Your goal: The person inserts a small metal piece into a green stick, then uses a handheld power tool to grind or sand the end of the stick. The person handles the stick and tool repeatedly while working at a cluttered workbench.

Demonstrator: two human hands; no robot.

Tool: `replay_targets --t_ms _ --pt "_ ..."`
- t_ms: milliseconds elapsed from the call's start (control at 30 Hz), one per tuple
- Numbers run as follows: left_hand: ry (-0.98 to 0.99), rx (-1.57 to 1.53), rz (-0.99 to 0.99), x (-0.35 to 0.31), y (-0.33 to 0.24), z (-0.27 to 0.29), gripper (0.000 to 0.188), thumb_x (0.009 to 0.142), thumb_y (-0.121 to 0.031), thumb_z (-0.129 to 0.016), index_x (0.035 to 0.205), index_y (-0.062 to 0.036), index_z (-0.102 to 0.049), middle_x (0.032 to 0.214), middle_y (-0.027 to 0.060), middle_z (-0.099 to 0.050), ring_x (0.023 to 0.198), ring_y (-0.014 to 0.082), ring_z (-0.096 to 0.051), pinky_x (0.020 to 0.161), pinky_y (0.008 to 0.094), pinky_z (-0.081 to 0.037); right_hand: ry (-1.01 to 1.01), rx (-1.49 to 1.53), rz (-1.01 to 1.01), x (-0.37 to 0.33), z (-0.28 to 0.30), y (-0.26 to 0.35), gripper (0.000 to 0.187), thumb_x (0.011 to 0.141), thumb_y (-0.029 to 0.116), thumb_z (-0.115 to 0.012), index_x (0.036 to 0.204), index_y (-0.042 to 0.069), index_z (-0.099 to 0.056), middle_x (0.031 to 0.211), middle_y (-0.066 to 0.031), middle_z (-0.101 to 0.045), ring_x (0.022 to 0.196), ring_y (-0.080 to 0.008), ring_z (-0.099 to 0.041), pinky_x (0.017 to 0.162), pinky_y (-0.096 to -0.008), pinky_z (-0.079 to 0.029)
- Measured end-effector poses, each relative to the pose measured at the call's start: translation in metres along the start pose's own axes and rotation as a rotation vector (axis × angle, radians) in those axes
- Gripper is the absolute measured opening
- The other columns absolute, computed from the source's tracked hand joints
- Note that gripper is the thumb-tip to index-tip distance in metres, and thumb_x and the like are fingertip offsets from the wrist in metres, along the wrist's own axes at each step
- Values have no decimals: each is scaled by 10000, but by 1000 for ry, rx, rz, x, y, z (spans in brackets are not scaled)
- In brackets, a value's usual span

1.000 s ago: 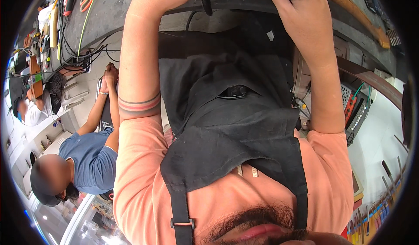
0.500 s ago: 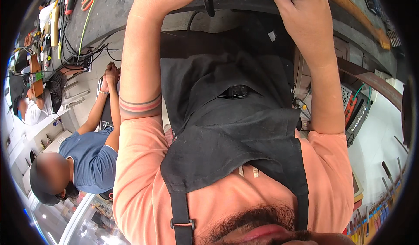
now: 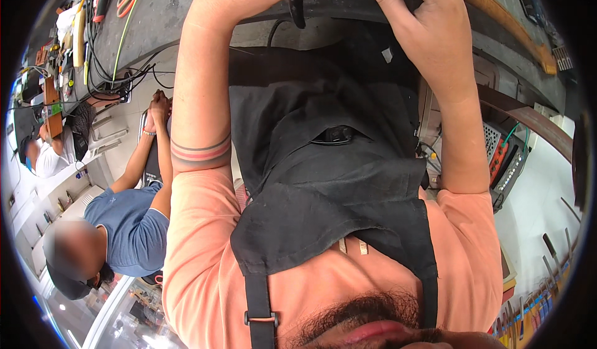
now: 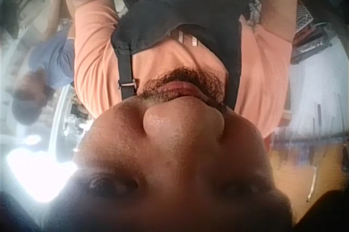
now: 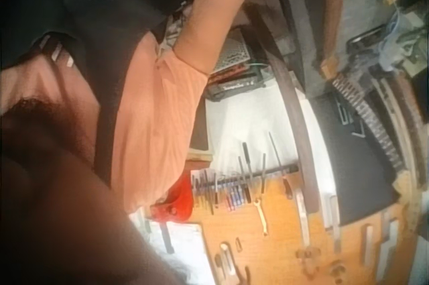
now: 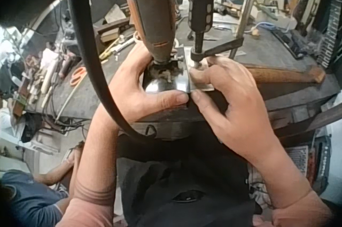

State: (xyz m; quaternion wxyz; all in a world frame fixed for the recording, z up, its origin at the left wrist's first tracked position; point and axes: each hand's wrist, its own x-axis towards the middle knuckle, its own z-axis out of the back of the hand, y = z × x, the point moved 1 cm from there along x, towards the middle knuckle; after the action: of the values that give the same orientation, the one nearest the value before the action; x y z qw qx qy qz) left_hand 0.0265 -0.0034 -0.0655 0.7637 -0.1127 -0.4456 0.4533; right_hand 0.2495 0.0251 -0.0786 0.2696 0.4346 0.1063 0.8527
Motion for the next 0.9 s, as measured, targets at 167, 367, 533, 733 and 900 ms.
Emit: replay_targets --t_ms 167,367,533,733,900 --pt "-1 3 -15 -1 4 1 785 725 -244 -925 1388 -6 -579 1370 136 -570 1279 262 -544 1075 378 -437 -4 4 2 1 -1 6 287 889 77 -712 1172 36 -696 1207 -233 -658 1255 -430 -562 1097 -491 -408" --pt "2 5 1 0 -1 2 784 724 -248 -924 1383 1 -580 1362 141 -573 1282 268 -542 1076 382 -436 28 -18 14 3 1 3 281 895 67 -703 1175 40 -697 1219 -228 -656 1258 -427 -561 1099 -494 -406" --pt "9 70 -54 1 -1 0 790 713 -270 -925 1374 3 -588 1369 153 -571 1291 285 -541 1083 391 -432 17 -16 4 -2 1 -2 276 902 61 -705 1178 41 -698 1215 -222 -659 1259 -423 -562 1092 -494 -410" --pt "3 102 -47 0 0 0 795 697 -275 -928 1361 7 -596 1377 163 -570 1293 292 -541 1090 394 -427 1 -1 24 -2 1 -3 276 897 55 -712 1173 41 -699 1209 -213 -662 1252 -419 -565 1087 -492 -414" --pt "-17 21 2 1 0 -6 781 698 -266 -926 1354 8 -602 1372 159 -574 1290 284 -544 1089 386 -427 -4 -7 34 -4 1 -5 280 891 52 -715 1170 40 -699 1205 -214 -662 1249 -420 -567 1086 -490 -416"
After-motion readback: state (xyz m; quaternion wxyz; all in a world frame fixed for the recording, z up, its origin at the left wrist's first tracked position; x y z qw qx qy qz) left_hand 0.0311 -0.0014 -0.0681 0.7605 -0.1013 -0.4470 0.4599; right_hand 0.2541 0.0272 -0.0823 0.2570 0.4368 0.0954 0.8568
